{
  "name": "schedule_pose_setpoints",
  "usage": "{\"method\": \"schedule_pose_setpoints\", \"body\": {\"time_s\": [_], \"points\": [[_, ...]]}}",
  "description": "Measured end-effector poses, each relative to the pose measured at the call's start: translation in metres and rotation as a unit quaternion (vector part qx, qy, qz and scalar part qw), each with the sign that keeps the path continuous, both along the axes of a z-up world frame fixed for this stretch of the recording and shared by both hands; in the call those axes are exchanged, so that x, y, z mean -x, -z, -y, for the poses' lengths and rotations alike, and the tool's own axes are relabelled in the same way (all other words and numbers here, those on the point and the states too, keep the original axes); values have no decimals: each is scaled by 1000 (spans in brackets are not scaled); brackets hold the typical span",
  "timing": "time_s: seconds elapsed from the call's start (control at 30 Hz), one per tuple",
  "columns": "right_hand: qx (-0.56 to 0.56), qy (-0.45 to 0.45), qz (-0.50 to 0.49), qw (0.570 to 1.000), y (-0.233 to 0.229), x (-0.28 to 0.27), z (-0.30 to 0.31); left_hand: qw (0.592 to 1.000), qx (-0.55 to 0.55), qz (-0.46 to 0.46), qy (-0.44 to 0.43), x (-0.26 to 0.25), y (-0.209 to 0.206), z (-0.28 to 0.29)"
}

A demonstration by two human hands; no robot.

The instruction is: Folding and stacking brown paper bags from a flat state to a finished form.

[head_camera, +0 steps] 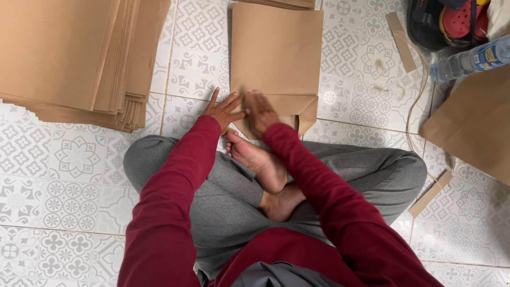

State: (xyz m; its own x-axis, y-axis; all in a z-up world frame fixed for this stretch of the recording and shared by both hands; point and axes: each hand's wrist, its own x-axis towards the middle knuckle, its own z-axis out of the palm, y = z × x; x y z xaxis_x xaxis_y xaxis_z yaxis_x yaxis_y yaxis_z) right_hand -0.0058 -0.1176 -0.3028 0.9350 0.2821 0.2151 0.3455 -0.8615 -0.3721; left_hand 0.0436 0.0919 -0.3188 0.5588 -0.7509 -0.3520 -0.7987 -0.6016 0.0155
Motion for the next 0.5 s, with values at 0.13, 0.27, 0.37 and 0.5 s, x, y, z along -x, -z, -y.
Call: {"method": "schedule_pose_setpoints", "body": {"time_s": [0.13, 0.27, 0.37, 0.5], "points": [[74, 3, 41, 996, 7, -7, -10, 999, 34, -12, -13, 3, 7, -4], [-6, -91, -83, 992, -28, -11, 53, 996, 73, 45, -6, 6, 6, -1], [-62, -93, -78, 991, -32, 8, 144, 992, 111, 54, -3, 11, 3, -3], [0, -100, -114, 989, -39, 48, 217, 985, 167, 25, -23, 5, 10, 1]]}}
